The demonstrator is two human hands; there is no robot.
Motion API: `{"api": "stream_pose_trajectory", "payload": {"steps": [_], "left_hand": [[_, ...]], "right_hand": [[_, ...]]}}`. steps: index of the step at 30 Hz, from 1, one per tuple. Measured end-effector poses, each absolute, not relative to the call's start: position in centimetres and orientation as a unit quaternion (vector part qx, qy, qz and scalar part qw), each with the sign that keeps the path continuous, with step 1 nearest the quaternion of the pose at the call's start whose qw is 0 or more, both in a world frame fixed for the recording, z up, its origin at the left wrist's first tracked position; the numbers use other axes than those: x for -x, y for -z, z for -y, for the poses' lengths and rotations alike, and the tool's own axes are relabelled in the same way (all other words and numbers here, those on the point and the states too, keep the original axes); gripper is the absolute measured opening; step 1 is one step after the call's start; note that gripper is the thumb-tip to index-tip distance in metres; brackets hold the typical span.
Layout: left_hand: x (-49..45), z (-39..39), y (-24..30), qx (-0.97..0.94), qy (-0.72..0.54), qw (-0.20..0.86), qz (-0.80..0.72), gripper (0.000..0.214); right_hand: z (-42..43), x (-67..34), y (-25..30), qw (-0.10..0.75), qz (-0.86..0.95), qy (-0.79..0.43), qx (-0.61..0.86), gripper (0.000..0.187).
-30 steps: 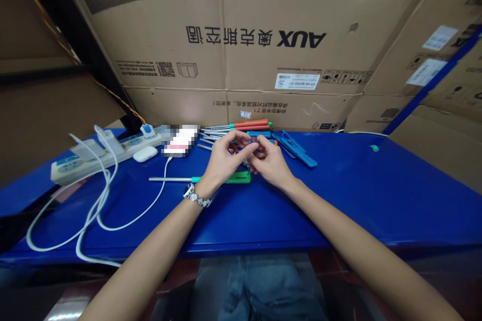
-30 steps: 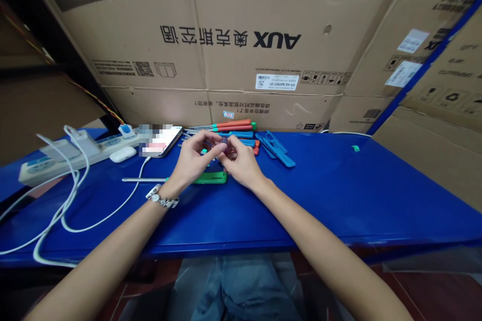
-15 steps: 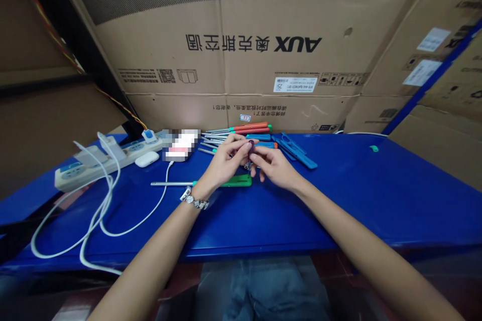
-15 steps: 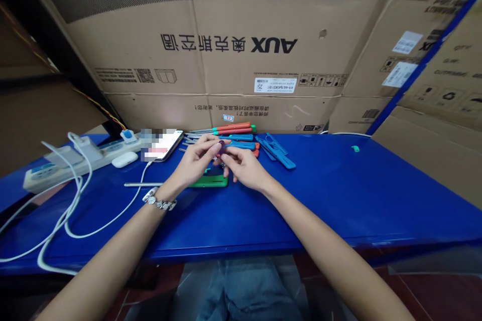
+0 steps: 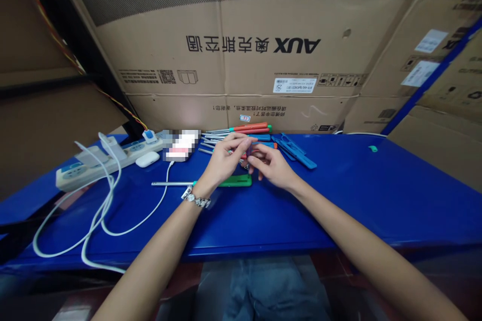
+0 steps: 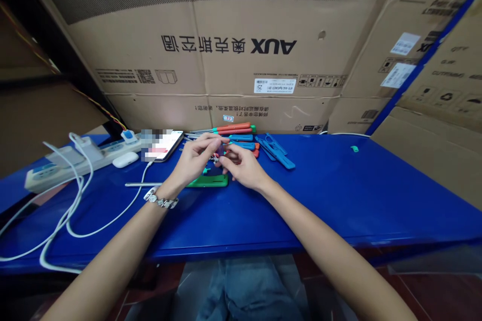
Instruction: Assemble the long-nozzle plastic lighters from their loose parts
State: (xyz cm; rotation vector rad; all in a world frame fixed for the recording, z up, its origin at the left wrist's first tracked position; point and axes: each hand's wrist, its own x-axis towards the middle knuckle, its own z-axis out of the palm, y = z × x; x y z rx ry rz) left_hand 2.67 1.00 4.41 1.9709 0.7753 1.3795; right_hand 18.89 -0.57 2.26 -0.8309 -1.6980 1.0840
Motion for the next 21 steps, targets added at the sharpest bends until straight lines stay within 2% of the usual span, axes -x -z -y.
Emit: {"api": "stream_pose_trajectory", "payload": {"steps": [3,9,12,18,21], "left_hand": [[-2.5,-0.7,-4.5,-0.761,-0.496,0.312,-0.279,0.045],[-4.3,-0.5,-3.9,-0.669,-0.602,0.299,-0.317,0.03],[-4.4,-0.7,-3.8,-0.659,-0.606,0.311,-0.32,0.027],[-2.9,-0.7,-4.1,-0.76,-0.524,0.256,-0.288,0.031],[-3.1,-0.5,-4.1,-0.766,-0.516,0.251,-0.289,0.031]], "right_hand": [[0.5,-19.4,-2.5,0.443,0.712,-0.431,0.334,0.034],[0.0,-18.6,-1.7,0.51,0.676,-0.377,0.375,0.043],[0.2,-18.3,-1.6,0.527,0.666,-0.353,0.392,0.044],[0.9,-19.2,-2.8,0.436,0.711,-0.427,0.348,0.035],[0.8,-19.2,-2.8,0.445,0.705,-0.419,0.36,0.034]]}}
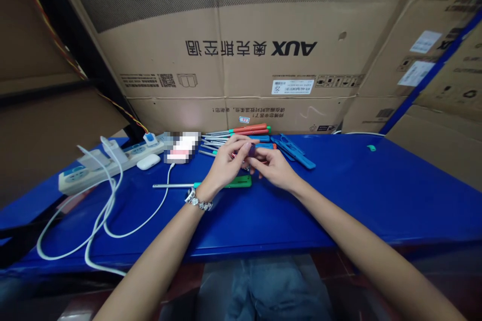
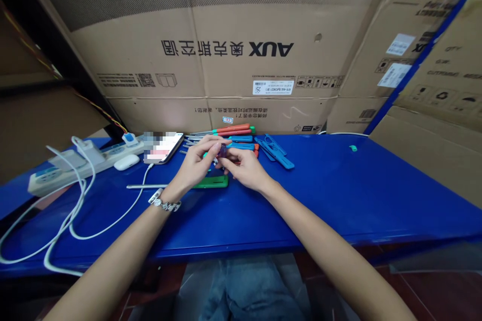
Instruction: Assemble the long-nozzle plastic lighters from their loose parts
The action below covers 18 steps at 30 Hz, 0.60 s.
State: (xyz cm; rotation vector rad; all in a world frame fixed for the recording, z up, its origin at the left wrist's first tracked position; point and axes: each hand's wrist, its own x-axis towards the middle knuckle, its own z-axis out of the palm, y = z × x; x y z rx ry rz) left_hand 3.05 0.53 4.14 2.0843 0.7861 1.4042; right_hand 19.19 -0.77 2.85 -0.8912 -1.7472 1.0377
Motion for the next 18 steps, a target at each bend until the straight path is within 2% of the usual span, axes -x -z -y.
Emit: {"api": "stream_pose_trajectory", "payload": {"steps": [7,14,18], "left_hand": [[-4.4,-0.4,-3.8,-0.671,-0.598,0.301,-0.318,0.025],[-3.0,-0.3,-4.1,-0.765,-0.517,0.241,-0.301,0.033],[-1.7,-0.6,-3.6,-0.787,-0.477,0.224,-0.321,0.038]], "right_hand": [[-0.2,-18.0,-1.5,0.502,0.676,-0.362,0.401,0.028],[0.7,-19.4,-2.6,0.42,0.721,-0.435,0.339,0.033],[0.6,-19.1,-2.3,0.464,0.685,-0.426,0.366,0.036]]}}
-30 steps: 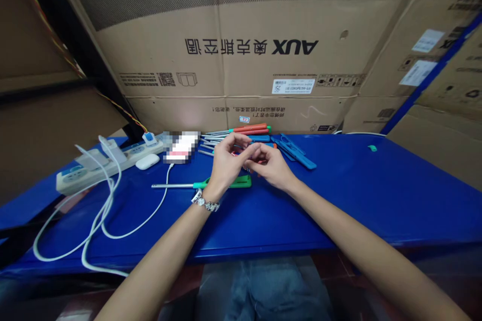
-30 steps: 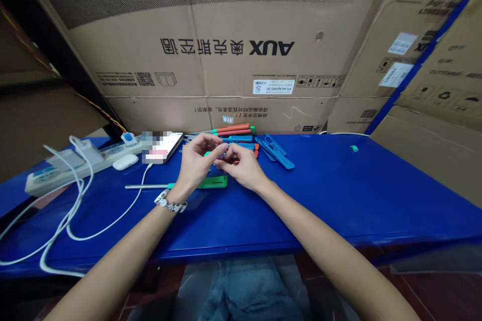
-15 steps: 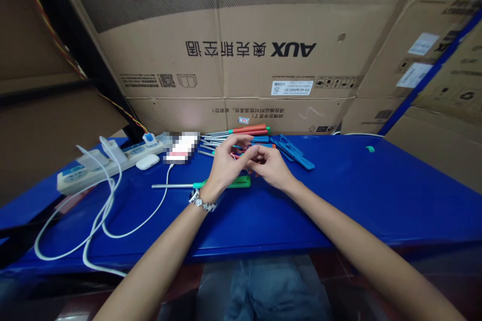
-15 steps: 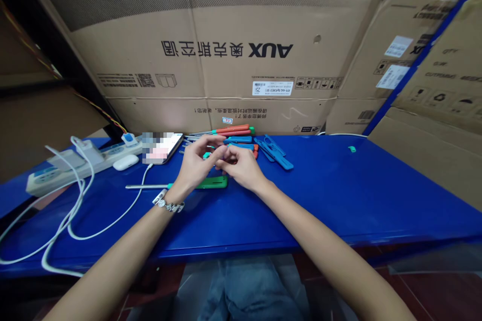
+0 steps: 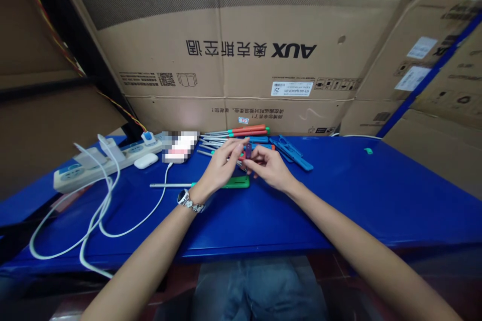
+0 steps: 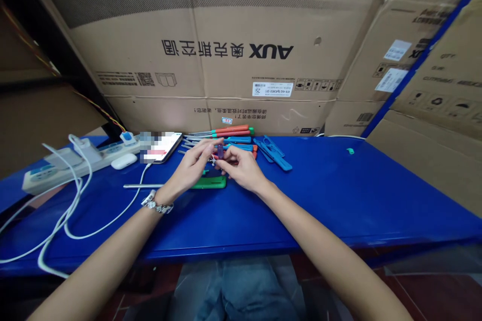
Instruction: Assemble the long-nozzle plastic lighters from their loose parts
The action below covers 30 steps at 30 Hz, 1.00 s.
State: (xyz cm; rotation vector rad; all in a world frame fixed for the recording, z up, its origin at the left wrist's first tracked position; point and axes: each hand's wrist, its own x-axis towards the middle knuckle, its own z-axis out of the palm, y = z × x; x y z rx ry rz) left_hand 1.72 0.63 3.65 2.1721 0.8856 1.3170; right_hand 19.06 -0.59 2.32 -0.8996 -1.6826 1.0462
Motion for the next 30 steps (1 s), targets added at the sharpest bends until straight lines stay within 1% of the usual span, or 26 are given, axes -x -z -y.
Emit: {"api": "stream_pose_trajectory", "payload": {"steps": [2,4,6,9,13,18,23,30], "left_hand": [[-0.7,-0.6,-3.0,-0.799,-0.431,0.219,-0.358,0.036],[0.3,-0.3,-2.3,-0.837,-0.356,0.183,-0.373,0.028],[1.0,0.1,-1.6,-0.875,-0.291,0.138,-0.362,0.025],[1.3,0.7,-1.0,-0.91,-0.222,0.115,-0.331,0.026],[1.1,0.9,-0.9,-0.921,-0.215,0.108,-0.307,0.031],[1.2,0.8,-1.0,-0.925,-0.206,0.094,-0.305,0.033],[1.1,1.0,-1.0,-0.937,-0.18,0.032,-0.299,0.035],[0.8,1.4,-1.6,-0.949,-0.119,-0.066,-0.286,0.036]], "right_hand": [[0.4,-18.7,-1.9,0.492,0.662,-0.425,0.372,0.042],[0.2,-18.3,-1.6,0.509,0.651,-0.416,0.379,0.045],[0.1,-18.2,-1.3,0.523,0.646,-0.397,0.39,0.045],[0.1,-18.1,-1.0,0.542,0.643,-0.369,0.396,0.043],[0.1,-18.2,-0.9,0.565,0.622,-0.37,0.397,0.042],[0.2,-18.4,-1.2,0.574,0.598,-0.385,0.405,0.046],[0.3,-18.5,-1.4,0.567,0.592,-0.391,0.419,0.05],[0.6,-19.6,-2.1,0.586,0.567,-0.395,0.423,0.052]]}}
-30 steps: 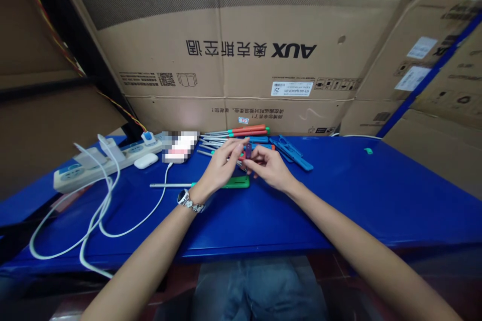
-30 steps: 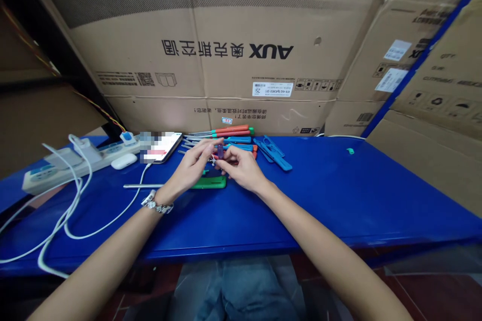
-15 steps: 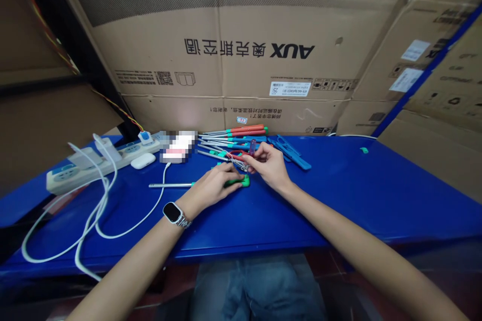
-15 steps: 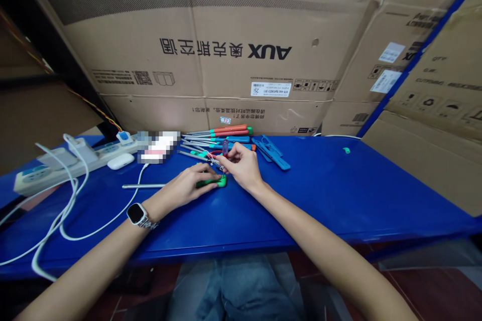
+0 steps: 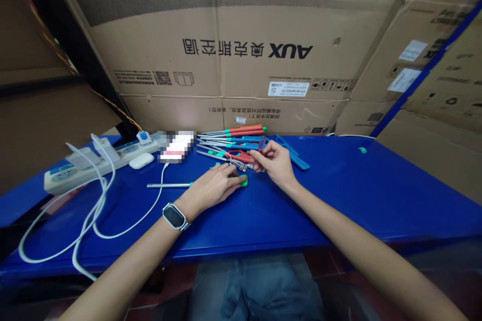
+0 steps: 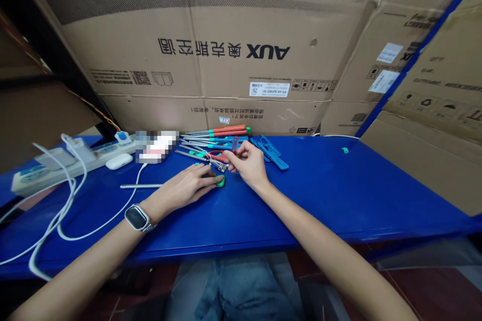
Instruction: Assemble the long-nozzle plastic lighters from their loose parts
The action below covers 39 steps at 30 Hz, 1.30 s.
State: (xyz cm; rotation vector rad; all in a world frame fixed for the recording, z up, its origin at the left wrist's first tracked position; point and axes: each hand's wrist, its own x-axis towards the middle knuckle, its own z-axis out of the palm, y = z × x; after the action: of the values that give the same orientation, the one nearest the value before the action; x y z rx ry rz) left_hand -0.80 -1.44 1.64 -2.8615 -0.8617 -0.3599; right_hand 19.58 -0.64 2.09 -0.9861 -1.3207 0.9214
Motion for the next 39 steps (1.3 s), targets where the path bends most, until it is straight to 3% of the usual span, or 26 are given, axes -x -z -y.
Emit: {"api": "stream_pose_trajectory", "payload": {"steps": [6,12,16,20,24,27,30,39], "left_hand": [[0.8,1.3,-1.3,0.946,0.12,0.055,0.296,0.035],[2.6,1.4,-1.8,0.918,0.164,-0.02,0.361,0.047],[4.5,1.8,-2.3,0.902,0.146,-0.036,0.405,0.039],[5.2,1.5,-1.9,0.907,0.129,-0.04,0.399,0.029],[4.9,1.5,-1.6,0.916,0.124,-0.042,0.38,0.025],[4.4,1.8,-2.0,0.921,0.137,-0.037,0.362,0.026],[3.8,1.6,-2.9,0.929,0.153,-0.026,0.337,0.028],[0.1,-6.9,-5.6,0.939,0.202,0.014,0.279,0.026]], "right_hand": [[1.3,-21.1,-1.1,0.456,0.616,-0.395,0.507,0.041],[2.7,-22.1,-1.5,0.196,0.734,-0.206,0.617,0.031],[3.3,-22.0,-2.3,0.111,0.756,-0.15,0.628,0.028],[3.4,-21.8,-2.4,0.101,0.765,-0.135,0.621,0.031],[3.6,-21.4,-2.6,0.162,0.802,-0.106,0.565,0.028],[3.6,-21.0,-2.8,0.194,0.845,-0.078,0.492,0.038],[3.0,-21.0,-3.1,0.194,0.865,-0.081,0.455,0.03],[-3.3,-23.4,-4.0,0.259,0.792,-0.05,0.55,0.033]]}}
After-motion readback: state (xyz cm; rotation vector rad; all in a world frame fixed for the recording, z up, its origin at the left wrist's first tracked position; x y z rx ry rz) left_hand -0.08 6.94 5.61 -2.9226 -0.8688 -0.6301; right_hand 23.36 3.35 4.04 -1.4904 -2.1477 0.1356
